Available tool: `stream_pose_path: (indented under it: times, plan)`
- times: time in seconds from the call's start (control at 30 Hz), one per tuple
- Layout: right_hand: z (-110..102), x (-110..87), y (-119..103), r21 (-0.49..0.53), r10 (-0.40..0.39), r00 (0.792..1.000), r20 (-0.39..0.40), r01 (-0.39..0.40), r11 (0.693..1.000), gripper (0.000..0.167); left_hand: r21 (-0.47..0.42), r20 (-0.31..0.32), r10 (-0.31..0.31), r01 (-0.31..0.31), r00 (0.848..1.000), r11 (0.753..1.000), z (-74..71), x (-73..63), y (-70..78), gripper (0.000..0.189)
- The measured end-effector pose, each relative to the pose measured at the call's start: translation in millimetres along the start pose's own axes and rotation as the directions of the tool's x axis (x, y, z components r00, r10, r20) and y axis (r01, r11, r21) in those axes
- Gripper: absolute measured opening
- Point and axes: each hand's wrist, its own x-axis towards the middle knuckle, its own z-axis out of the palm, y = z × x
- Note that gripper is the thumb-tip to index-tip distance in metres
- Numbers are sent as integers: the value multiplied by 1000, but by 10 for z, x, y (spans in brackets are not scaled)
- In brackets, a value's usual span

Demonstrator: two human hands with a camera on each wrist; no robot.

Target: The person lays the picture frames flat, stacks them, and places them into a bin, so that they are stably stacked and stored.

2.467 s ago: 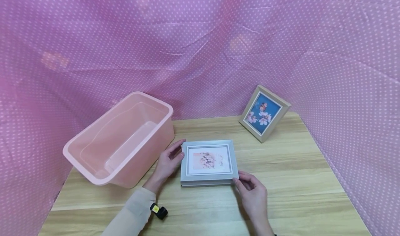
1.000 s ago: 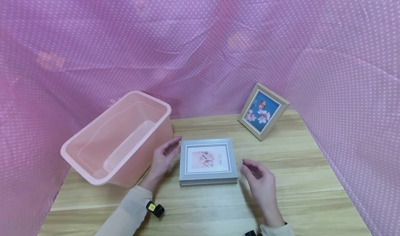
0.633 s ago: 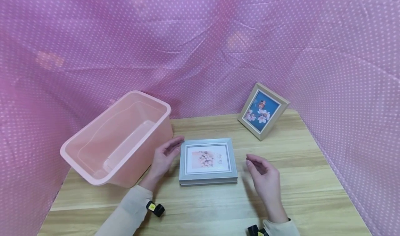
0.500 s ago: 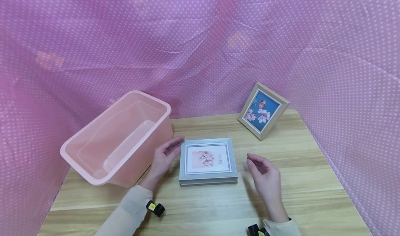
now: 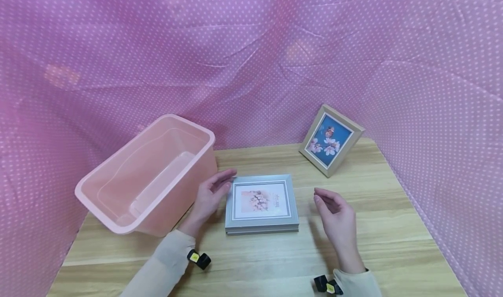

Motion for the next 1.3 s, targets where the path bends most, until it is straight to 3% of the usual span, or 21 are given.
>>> stream_pose_path:
  times: [0.97,1.3]
  plan:
    - [-185,476,-183,2,0,996,-87,0,1000,33,23,102,56,-58,993,998,246,191,234,46]
    - [-278,685,-233,-10,25,991,-133,-27,1000,34,62,127,16,-24,992,998,322,238,268,46]
